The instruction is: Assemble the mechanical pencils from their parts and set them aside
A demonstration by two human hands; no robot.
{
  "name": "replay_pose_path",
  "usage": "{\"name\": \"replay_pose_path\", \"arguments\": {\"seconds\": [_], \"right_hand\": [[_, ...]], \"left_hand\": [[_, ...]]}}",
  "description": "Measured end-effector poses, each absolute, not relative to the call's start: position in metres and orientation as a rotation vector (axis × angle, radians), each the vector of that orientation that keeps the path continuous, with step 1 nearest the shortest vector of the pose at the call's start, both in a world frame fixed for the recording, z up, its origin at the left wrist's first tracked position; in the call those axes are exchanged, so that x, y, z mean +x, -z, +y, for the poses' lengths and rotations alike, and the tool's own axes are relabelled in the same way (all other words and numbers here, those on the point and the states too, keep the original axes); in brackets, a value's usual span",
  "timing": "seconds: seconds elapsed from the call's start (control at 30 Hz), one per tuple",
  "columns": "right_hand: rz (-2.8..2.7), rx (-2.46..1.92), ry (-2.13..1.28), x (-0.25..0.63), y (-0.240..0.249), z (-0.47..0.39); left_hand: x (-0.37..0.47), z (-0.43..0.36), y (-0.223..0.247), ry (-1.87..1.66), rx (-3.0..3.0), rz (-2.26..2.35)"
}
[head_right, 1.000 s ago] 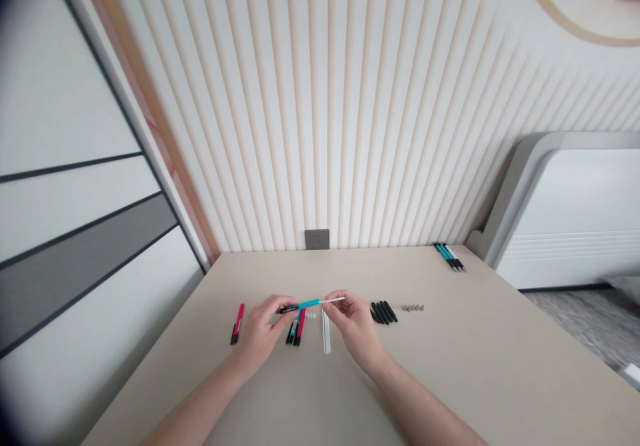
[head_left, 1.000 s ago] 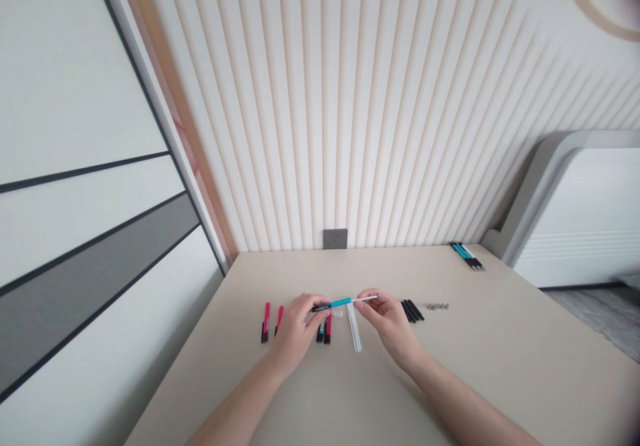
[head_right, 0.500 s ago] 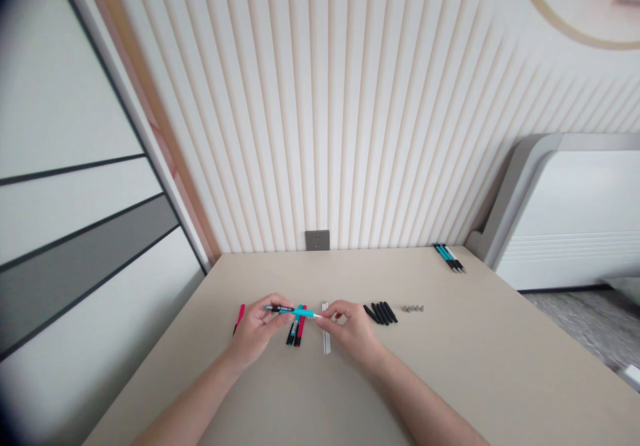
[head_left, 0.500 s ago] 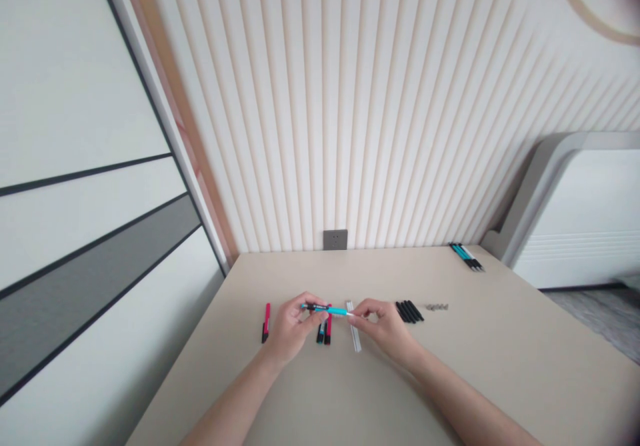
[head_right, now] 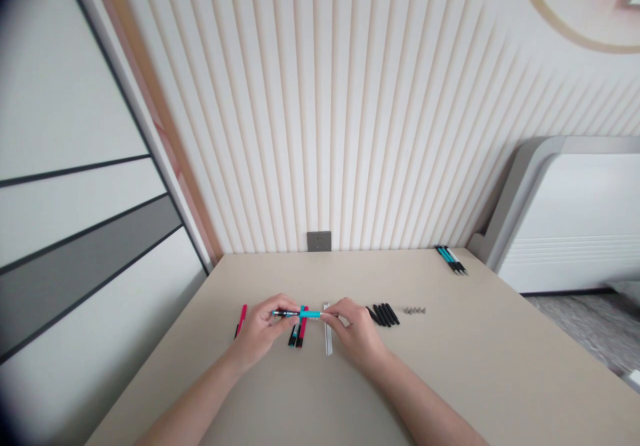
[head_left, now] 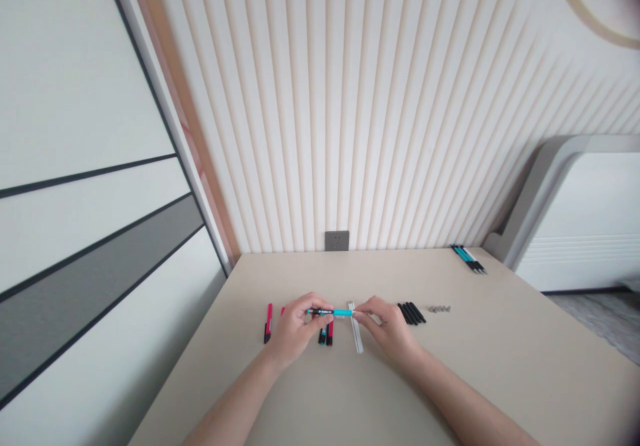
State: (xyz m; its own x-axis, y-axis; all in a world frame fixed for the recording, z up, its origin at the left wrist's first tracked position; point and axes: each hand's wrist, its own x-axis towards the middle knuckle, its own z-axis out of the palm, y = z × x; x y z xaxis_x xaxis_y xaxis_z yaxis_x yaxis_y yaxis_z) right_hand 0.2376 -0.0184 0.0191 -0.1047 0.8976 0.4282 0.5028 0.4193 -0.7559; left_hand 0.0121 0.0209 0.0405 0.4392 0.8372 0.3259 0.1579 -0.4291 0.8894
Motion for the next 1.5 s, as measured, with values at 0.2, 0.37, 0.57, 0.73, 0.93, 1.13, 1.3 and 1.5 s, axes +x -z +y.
{"name": "replay_pose_path", "arguments": {"seconds": [0.2,0.37,0.57,0.73,0.93,1.13,1.3,1.5], "right_hand": [[-1.804,-1.219,-0.514,0.236,-0.022,-0.021],[-1.879,-1.206,-0.399,0.238,-0.023,-0.020],[-1.913,-1.282,-0.333,0.238,-0.025,-0.020],[-1.798,-1.370,-0.274,0.247,-0.030,-0.016],[-1.679,-1.792,-0.061,0.282,-0.034,-0.002],[-1.823,-2.182,-0.164,0.291,-0.029,-0.001],[-1.818,-2.261,-0.228,0.290,-0.032,-0.006],[-1.835,-2.310,-0.252,0.295,-0.032,-0.006]], "left_hand": [[0.012,0.023,-0.035,-0.988,1.819,0.964],[0.012,0.024,-0.034,-0.943,1.969,1.060],[0.014,0.025,-0.030,-0.918,2.060,1.071],[0.014,0.029,-0.028,-0.936,2.037,1.132],[0.012,0.031,-0.027,-0.995,2.008,1.161],[0.012,0.031,-0.030,-0.981,2.021,1.161],[0.013,0.030,-0.032,-1.026,1.998,1.164],[0.012,0.030,-0.030,-1.041,1.985,1.162]]}}
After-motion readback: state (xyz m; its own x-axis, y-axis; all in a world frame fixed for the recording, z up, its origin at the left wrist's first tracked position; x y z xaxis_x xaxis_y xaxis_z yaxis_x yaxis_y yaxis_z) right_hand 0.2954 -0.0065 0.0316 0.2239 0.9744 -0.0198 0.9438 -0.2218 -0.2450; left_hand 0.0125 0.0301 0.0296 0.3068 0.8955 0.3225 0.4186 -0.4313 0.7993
